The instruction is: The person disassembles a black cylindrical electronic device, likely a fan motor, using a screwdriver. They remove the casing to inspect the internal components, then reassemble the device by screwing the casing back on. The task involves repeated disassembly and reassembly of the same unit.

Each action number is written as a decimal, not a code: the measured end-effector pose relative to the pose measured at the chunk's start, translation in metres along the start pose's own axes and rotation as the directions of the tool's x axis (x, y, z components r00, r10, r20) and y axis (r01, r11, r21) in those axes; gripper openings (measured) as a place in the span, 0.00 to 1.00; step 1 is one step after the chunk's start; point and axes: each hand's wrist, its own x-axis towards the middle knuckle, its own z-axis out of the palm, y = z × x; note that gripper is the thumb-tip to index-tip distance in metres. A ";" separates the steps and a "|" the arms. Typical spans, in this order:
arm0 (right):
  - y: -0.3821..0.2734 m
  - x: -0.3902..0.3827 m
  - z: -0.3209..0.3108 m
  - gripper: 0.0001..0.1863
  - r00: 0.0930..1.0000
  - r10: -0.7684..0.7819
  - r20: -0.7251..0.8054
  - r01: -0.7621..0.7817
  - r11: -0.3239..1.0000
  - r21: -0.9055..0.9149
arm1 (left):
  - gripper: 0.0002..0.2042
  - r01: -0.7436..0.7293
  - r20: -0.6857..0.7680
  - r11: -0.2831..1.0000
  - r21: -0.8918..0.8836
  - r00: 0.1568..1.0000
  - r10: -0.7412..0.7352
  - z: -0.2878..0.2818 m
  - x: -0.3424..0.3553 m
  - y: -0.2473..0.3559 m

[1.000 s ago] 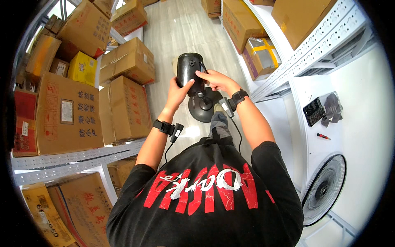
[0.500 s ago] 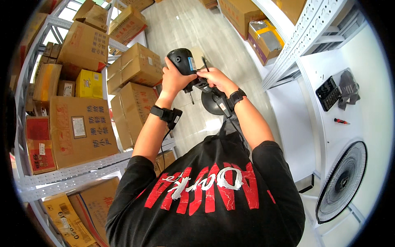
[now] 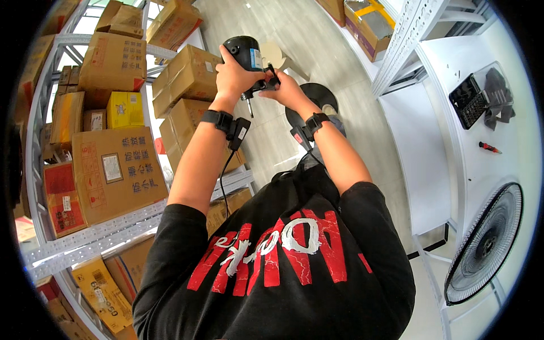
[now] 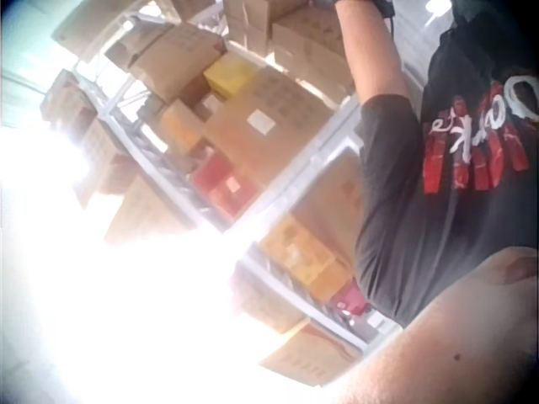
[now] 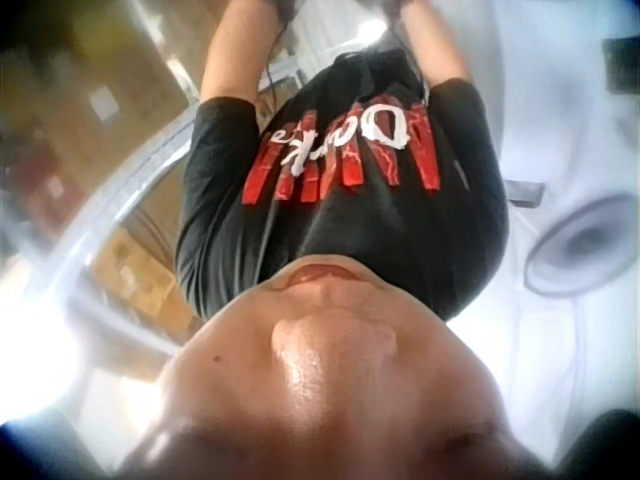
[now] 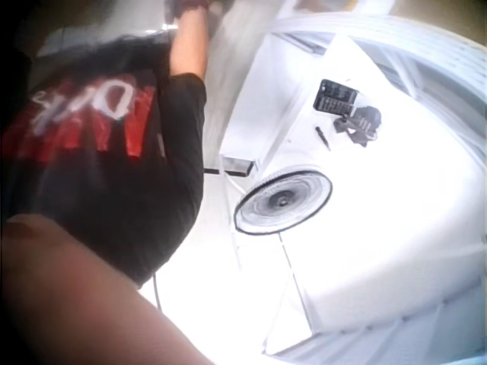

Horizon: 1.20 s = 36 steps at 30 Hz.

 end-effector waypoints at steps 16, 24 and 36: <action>0.000 0.000 0.025 0.19 0.988 -0.106 -0.114 0.125 0.976 0.179 | 0.67 -0.131 0.017 0.987 0.098 0.991 0.129 -0.005 0.013 -0.016; 0.012 0.007 0.021 0.16 0.987 -0.096 -0.132 0.134 0.937 0.321 | 0.63 -0.036 0.071 0.999 -0.031 0.997 0.038 -0.016 0.033 -0.011; 0.034 0.042 0.045 0.14 0.976 0.211 0.058 -0.170 0.566 0.807 | 0.64 0.095 0.167 0.989 -0.109 0.983 -0.076 -0.025 0.061 -0.012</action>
